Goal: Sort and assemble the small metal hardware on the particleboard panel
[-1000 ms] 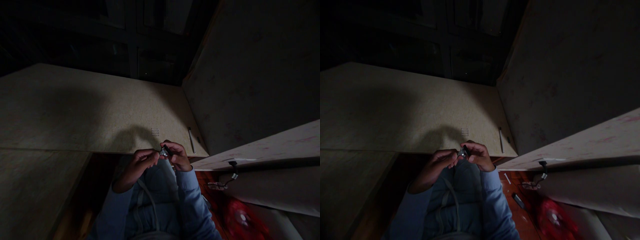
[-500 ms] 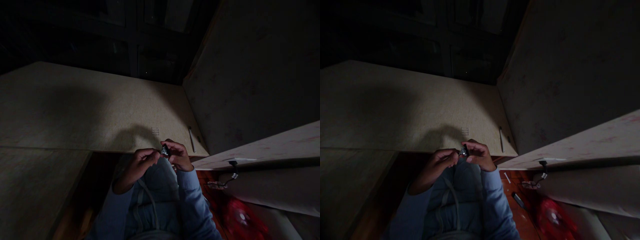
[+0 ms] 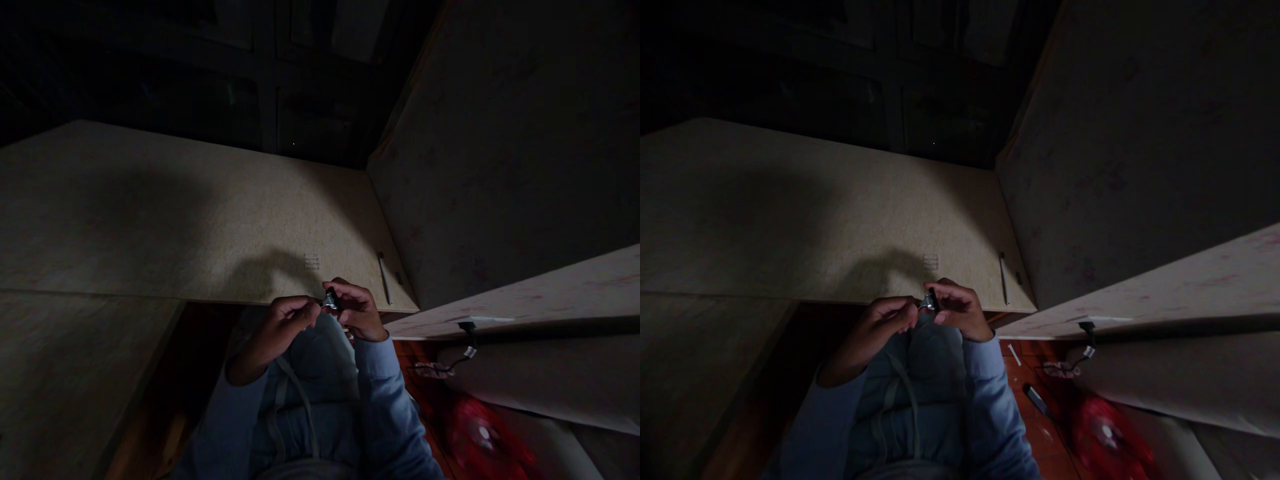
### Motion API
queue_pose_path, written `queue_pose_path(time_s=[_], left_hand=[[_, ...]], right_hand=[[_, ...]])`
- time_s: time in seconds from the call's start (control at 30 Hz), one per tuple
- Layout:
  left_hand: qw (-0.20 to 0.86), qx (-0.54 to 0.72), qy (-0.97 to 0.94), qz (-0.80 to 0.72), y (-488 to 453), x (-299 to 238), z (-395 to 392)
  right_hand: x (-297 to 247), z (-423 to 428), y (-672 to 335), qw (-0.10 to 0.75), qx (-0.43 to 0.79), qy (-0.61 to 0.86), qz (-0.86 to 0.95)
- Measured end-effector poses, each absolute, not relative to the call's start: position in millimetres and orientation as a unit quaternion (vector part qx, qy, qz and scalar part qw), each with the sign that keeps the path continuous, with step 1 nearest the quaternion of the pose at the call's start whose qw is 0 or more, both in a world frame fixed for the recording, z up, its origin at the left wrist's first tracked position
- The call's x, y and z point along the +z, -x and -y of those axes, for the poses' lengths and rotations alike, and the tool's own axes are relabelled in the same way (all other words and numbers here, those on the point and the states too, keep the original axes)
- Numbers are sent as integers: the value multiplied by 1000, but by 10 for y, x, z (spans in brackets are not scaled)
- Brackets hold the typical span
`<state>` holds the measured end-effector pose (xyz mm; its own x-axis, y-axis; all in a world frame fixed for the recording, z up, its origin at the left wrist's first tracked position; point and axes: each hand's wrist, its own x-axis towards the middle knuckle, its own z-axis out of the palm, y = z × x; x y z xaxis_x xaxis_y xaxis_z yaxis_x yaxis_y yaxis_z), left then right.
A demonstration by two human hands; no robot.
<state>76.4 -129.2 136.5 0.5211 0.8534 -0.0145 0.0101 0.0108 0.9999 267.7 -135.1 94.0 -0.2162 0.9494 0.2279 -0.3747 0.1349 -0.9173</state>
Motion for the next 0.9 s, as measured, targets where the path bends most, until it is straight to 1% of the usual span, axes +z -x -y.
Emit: queue_pose_path(time_s=[0.47, 0.9], left_hand=[[619, 311, -623, -363, -732, 1367, 1305], [583, 300, -663, -360, -756, 1320, 1280]], right_hand=[[932, 1328, -2678, 553, 562, 299, 538], [1051, 1306, -2688, 558, 504, 304, 585]])
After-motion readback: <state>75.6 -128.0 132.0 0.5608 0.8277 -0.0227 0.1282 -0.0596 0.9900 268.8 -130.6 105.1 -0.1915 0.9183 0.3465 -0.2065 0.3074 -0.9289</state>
